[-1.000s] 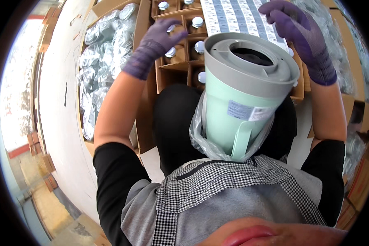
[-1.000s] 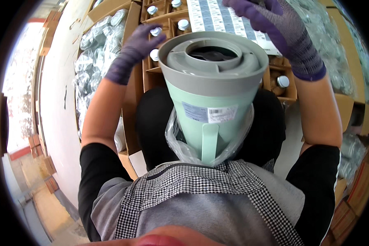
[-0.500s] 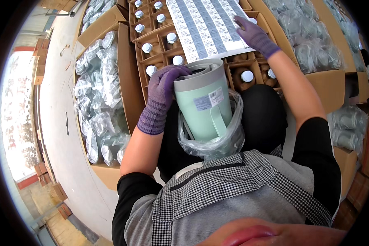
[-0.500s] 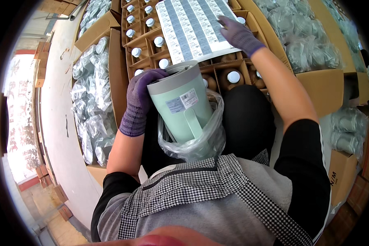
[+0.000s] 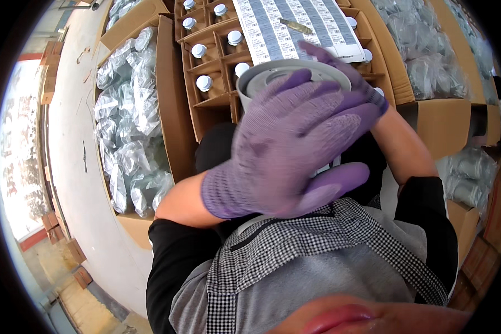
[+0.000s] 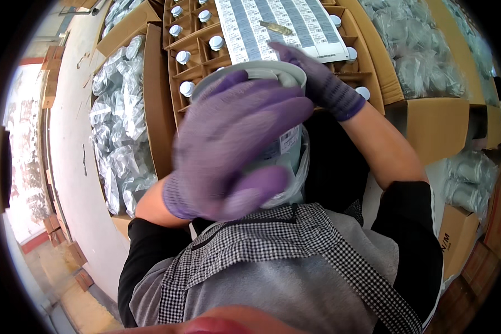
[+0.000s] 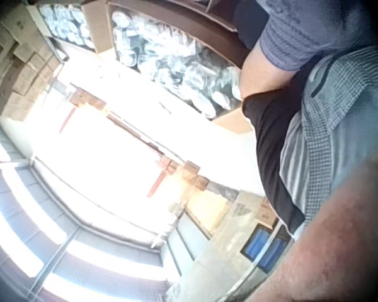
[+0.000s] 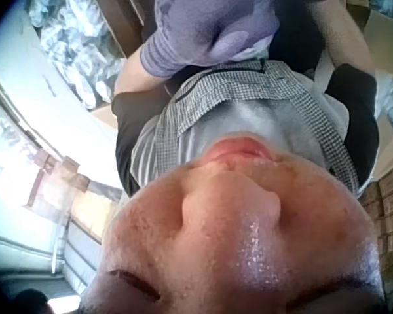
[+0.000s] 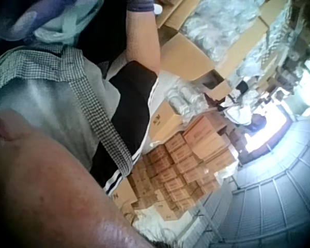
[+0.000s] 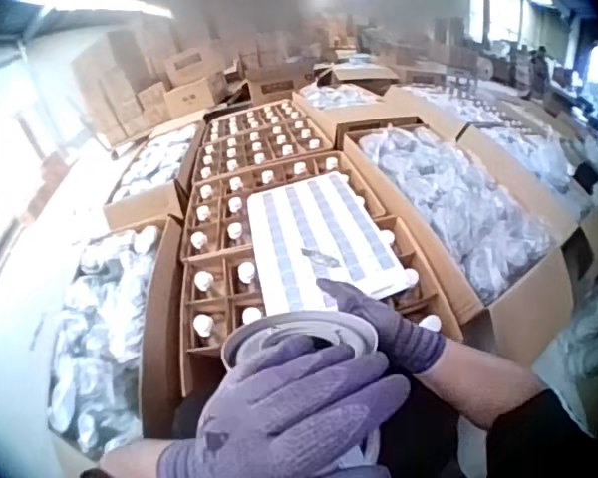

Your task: The person assembles a light-green thermos by checking labels, inserting a silver metal liner, and attaching a lid, then wraps the assembled item in a plastic bag and places it into a cardboard box.

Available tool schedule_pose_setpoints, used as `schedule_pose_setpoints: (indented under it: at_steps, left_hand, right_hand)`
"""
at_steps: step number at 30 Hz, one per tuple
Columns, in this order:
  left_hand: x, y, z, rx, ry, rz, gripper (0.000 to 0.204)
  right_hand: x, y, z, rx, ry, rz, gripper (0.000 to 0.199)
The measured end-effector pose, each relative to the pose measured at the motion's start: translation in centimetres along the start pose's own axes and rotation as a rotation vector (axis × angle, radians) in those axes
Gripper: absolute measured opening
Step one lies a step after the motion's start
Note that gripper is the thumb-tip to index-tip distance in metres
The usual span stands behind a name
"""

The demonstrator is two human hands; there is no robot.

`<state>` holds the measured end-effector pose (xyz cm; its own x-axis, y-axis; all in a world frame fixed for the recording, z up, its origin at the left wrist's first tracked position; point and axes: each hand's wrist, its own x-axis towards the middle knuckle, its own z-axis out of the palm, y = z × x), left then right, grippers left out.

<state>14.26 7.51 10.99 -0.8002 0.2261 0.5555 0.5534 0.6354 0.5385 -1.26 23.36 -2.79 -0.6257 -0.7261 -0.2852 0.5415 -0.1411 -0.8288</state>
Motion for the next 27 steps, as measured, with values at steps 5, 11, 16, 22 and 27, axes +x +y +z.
schedule_pose_setpoints:
  at_steps: [5,11,16,22,27]
  left_hand:
    - [-1.0,-6.2,-4.1,-0.258,0.11,-0.089,0.047]
    - [-0.8,-7.1,-3.2,-0.347,0.026,-0.055,0.07]
    - [-1.2,-5.5,-5.2,-0.744,0.172,0.093,0.09]
    - [-2.2,-9.7,0.6,-0.986,0.006,-0.391,0.119]
    - [-2.6,-9.3,2.5,-0.851,0.249,-0.475,0.046]
  right_hand:
    - [-5.6,-6.4,4.8,-0.927,-0.27,-1.015,0.08]
    - [-4.1,-3.8,2.3,-0.732,0.022,-0.998,0.076]
    - [-4.1,-5.1,1.1,-0.727,0.182,-0.74,0.082]
    - [-7.5,-4.4,7.9,-0.865,0.201,-1.006,0.061]
    - [-9.1,-5.9,6.9,-0.846,0.217,-0.655,0.056]
